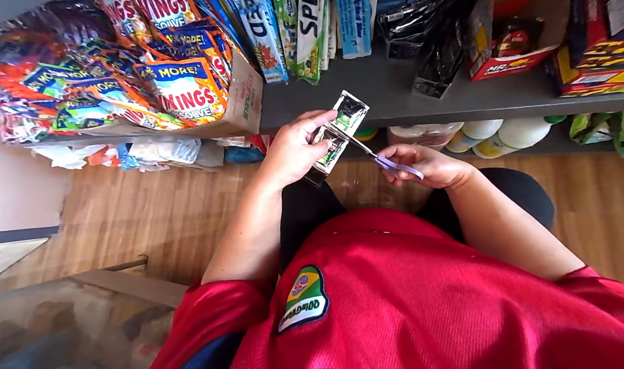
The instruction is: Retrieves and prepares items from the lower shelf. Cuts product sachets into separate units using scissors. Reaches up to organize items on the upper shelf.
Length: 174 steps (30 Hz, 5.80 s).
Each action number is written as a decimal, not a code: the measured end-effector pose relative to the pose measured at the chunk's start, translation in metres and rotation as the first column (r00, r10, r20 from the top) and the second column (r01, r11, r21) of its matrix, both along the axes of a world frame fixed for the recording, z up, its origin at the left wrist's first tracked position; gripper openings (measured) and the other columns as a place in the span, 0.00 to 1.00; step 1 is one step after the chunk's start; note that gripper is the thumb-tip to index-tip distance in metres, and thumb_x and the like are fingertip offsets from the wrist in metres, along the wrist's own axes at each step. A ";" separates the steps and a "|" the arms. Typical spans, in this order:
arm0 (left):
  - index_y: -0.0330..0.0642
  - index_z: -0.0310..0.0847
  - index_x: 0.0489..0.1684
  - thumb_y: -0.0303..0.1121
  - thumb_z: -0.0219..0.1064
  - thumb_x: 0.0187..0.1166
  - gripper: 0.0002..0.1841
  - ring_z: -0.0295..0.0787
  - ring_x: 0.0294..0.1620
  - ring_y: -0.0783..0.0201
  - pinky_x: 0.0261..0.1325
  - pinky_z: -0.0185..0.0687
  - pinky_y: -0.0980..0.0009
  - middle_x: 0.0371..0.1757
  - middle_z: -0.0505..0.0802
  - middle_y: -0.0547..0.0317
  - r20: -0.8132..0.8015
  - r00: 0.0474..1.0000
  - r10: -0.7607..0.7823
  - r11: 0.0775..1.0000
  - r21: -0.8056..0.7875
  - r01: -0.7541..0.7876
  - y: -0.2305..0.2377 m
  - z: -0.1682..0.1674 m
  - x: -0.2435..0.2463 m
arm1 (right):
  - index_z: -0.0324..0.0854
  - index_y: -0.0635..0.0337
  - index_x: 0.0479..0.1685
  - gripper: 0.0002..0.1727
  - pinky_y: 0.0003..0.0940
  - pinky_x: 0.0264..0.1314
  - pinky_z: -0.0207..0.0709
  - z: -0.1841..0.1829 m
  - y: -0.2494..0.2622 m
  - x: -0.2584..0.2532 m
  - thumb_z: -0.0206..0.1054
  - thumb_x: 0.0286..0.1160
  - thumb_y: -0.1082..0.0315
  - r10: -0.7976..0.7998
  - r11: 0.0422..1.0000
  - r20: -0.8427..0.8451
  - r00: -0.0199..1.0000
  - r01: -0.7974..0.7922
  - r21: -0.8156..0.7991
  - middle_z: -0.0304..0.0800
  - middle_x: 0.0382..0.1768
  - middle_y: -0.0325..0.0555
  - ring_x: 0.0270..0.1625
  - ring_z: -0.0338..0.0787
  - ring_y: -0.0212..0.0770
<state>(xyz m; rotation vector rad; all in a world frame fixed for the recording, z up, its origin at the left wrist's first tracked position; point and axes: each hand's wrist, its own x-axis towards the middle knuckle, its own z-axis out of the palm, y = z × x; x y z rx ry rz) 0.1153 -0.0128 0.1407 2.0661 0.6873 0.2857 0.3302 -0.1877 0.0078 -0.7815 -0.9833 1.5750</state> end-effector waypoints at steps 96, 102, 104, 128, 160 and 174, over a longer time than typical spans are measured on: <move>0.45 0.72 0.79 0.17 0.65 0.61 0.37 0.95 0.43 0.65 0.46 0.93 0.68 0.54 0.95 0.56 0.084 0.996 -0.006 0.689 -0.722 0.065 0.017 -0.038 0.015 | 0.77 0.61 0.61 0.17 0.18 0.36 0.80 0.008 0.007 -0.015 0.69 0.73 0.71 -0.085 0.994 0.132 0.988 0.093 -0.054 0.86 0.32 0.30 0.30 0.84 0.21; 0.42 0.73 0.77 0.18 0.66 0.59 0.36 0.94 0.45 0.67 0.49 0.92 0.70 0.51 0.95 0.56 0.070 0.998 -0.006 0.672 -0.738 0.056 0.010 -0.045 0.017 | 0.75 0.61 0.60 0.17 0.18 0.39 0.78 0.007 0.008 -0.016 0.68 0.73 0.70 -0.066 0.996 0.130 0.989 0.073 -0.047 0.84 0.32 0.31 0.32 0.83 0.22; 0.43 0.74 0.77 0.18 0.67 0.58 0.36 0.95 0.45 0.67 0.49 0.92 0.69 0.53 0.95 0.56 0.086 0.996 -0.005 0.668 -0.741 0.067 0.012 -0.046 0.017 | 0.75 0.61 0.60 0.17 0.17 0.37 0.78 0.007 0.009 -0.016 0.68 0.74 0.71 -0.076 0.995 0.144 0.987 0.083 -0.045 0.84 0.31 0.31 0.31 0.83 0.22; 0.47 0.58 0.90 0.25 0.74 0.70 0.43 0.75 0.77 0.44 0.71 0.77 0.45 0.82 0.73 0.38 -0.076 0.897 0.436 0.896 -0.056 -0.440 0.044 -0.072 0.064 | 0.73 0.58 0.74 0.27 0.27 0.41 0.84 -0.006 0.017 -0.020 0.71 0.73 0.71 -0.461 0.872 0.212 0.862 0.484 -0.071 0.88 0.37 0.40 0.33 0.86 0.30; 0.39 0.83 0.70 0.19 0.66 0.78 0.21 0.86 0.42 0.72 0.48 0.85 0.74 0.67 0.87 0.52 0.068 0.998 0.005 0.992 -0.129 0.004 -0.050 -0.075 0.045 | 0.67 0.59 0.69 0.26 0.30 0.47 0.88 0.008 0.021 -0.029 0.68 0.70 0.78 -0.751 0.659 -0.101 0.652 0.730 -0.181 0.92 0.41 0.37 0.40 0.92 0.31; 0.43 0.76 0.79 0.16 0.63 0.70 0.31 0.86 0.41 0.77 0.44 0.84 0.77 0.74 0.84 0.57 0.031 0.999 0.023 0.997 -0.069 -0.021 0.025 0.003 0.013 | 0.76 0.58 0.69 0.32 0.20 0.48 0.80 0.014 0.000 0.002 0.73 0.62 0.55 -0.028 0.997 0.203 0.979 0.043 -0.069 0.86 0.41 0.31 0.42 0.85 0.23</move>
